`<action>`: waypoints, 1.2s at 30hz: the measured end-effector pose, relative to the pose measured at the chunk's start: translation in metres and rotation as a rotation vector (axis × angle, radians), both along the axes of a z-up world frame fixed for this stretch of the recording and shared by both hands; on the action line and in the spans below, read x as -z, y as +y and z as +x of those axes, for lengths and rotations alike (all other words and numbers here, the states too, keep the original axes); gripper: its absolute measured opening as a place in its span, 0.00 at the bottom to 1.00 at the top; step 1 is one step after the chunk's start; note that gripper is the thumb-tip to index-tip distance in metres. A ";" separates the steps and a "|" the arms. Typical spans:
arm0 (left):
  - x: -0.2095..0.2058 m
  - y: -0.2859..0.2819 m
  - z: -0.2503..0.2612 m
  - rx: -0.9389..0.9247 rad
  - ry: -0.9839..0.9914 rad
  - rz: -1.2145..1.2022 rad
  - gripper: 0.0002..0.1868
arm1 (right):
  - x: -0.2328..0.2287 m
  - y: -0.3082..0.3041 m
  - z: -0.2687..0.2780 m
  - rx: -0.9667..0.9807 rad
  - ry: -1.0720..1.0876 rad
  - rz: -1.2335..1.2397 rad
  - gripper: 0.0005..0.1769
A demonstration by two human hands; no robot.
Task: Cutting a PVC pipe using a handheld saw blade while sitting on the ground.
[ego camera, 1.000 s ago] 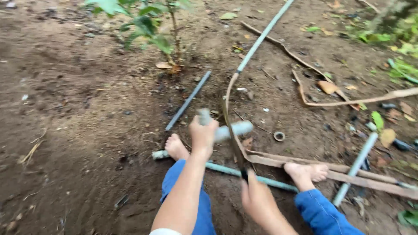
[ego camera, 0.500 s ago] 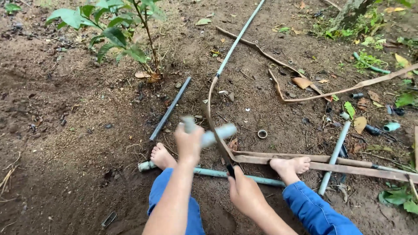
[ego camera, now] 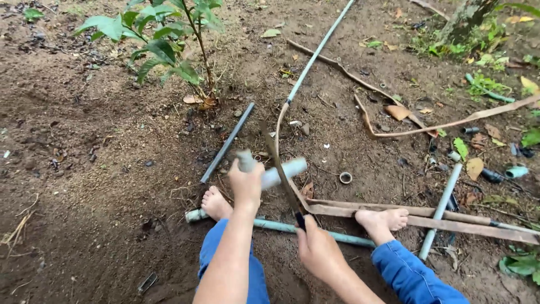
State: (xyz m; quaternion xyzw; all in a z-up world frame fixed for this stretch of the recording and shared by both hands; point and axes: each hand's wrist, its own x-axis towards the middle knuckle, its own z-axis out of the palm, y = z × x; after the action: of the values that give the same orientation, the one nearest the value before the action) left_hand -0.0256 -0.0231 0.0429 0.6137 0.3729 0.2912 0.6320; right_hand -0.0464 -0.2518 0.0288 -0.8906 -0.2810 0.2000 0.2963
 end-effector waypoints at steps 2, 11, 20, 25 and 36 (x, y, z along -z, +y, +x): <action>-0.016 0.015 0.001 -0.176 0.031 -0.117 0.17 | -0.004 0.001 0.002 -0.064 0.080 -0.157 0.08; 0.011 -0.010 0.007 0.028 -0.009 -0.063 0.15 | 0.000 -0.002 0.012 0.051 -0.012 -0.008 0.14; 0.004 -0.027 0.006 0.082 0.057 0.008 0.15 | 0.015 0.000 0.019 0.079 -0.034 -0.037 0.14; 0.010 0.013 0.005 -0.082 -0.029 -0.093 0.14 | 0.024 -0.015 -0.008 0.029 0.078 -0.090 0.13; 0.016 0.008 0.009 -0.029 0.003 -0.090 0.15 | 0.053 -0.028 -0.011 0.022 -0.070 0.017 0.13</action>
State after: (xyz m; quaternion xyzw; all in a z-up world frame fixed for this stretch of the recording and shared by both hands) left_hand -0.0171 -0.0148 0.0268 0.5798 0.3956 0.2824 0.6539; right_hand -0.0571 -0.2797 -0.0242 -0.8976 -0.2831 0.1629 0.2960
